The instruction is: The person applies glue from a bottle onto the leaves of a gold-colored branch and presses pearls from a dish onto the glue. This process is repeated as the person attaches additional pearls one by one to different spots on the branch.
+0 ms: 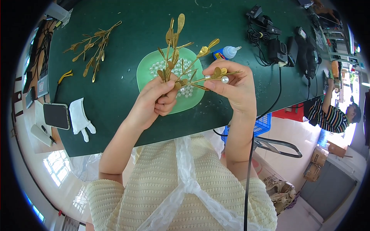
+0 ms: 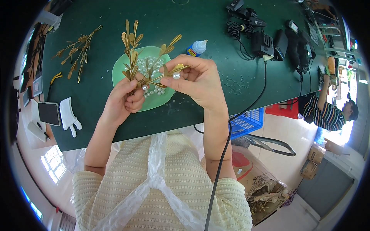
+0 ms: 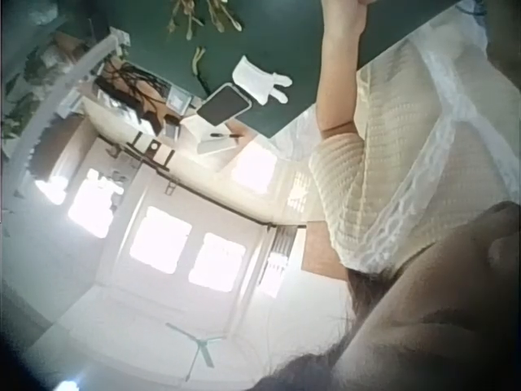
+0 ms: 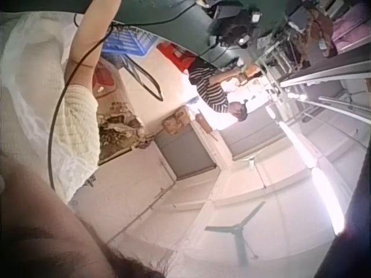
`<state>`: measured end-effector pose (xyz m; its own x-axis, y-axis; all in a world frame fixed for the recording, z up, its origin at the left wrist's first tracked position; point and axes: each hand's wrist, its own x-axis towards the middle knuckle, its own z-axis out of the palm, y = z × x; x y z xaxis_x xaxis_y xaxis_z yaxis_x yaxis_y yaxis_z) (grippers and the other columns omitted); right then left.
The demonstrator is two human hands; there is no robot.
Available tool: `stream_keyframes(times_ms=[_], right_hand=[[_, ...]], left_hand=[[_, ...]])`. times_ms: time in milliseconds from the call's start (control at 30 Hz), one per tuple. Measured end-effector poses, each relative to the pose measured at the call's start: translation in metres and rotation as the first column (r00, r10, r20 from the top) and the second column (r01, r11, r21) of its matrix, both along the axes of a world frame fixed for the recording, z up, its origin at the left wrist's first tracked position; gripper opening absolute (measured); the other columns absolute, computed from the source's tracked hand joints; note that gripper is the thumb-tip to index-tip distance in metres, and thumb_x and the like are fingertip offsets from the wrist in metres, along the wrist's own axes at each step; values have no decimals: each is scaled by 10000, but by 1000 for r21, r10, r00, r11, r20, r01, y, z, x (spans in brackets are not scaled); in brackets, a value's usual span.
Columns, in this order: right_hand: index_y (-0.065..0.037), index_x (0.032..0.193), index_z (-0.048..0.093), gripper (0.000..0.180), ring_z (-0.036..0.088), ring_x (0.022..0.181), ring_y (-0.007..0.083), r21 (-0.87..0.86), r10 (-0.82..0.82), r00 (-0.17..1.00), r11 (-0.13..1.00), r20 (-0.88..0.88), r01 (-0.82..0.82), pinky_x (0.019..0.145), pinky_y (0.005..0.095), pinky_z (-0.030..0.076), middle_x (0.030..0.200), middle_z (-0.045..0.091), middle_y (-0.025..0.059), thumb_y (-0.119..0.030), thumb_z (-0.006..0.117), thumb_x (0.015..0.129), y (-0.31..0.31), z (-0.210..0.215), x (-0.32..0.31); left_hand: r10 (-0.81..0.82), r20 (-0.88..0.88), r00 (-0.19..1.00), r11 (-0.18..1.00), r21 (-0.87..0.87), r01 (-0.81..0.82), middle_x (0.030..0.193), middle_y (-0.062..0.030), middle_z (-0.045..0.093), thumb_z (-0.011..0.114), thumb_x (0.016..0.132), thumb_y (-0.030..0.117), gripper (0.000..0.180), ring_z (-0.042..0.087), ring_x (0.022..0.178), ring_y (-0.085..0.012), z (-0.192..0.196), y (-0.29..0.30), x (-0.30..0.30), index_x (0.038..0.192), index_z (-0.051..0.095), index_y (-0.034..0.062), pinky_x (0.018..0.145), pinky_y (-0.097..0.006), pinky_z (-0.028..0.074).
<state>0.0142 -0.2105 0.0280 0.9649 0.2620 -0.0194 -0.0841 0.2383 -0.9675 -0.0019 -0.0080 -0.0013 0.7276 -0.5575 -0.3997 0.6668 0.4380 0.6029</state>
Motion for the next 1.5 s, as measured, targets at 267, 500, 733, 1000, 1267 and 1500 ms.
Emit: stream_keyframes(times_ms=[267,500,733,1000,1267,1500], right_hand=[[21,839,613,203,553,689,50,-122,26,1000,992,16,-24,552,153,433,817,616,66,70,675,652,-7,1,1],[10,833,625,198,553,678,51,-238,66,995,970,74,-46,548,145,431,827,618,57,61,681,650,-10,3,4],[11,850,623,191,570,709,74,-115,78,994,991,83,-68,560,156,446,843,613,65,70,661,671,-11,3,3],[11,828,627,175,563,707,69,-199,97,993,977,73,-81,563,167,441,846,615,64,53,672,665,-10,3,2],[5,824,642,158,533,650,39,-127,54,995,991,88,-42,545,155,410,798,600,32,20,681,672,-5,2,0],[38,866,618,201,563,739,123,-89,58,997,995,51,-53,636,211,485,857,600,114,73,656,672,-11,-4,-1]], left_hand=[[-42,-5,999,999,-18,42,553,63,230,407,885,226,138,196,447,-23,2,-2,0,825,368,107,393,-192,133],[-37,-17,999,999,4,37,557,64,233,407,884,221,132,200,451,-19,3,-1,1,837,377,101,394,-189,135],[-33,-33,999,999,-10,33,563,64,240,414,882,219,126,204,452,-18,4,-2,0,877,397,94,393,-188,137],[-53,-29,998,998,-21,52,562,61,238,414,882,220,129,206,451,-19,2,-1,0,894,401,92,390,-185,136],[-61,-24,998,997,-55,60,552,54,240,415,883,238,156,210,435,-27,0,1,0,907,405,84,382,-186,137],[-51,-46,998,997,-67,47,540,41,239,417,882,269,243,218,424,-46,0,0,1,1006,422,60,382,-196,146]])
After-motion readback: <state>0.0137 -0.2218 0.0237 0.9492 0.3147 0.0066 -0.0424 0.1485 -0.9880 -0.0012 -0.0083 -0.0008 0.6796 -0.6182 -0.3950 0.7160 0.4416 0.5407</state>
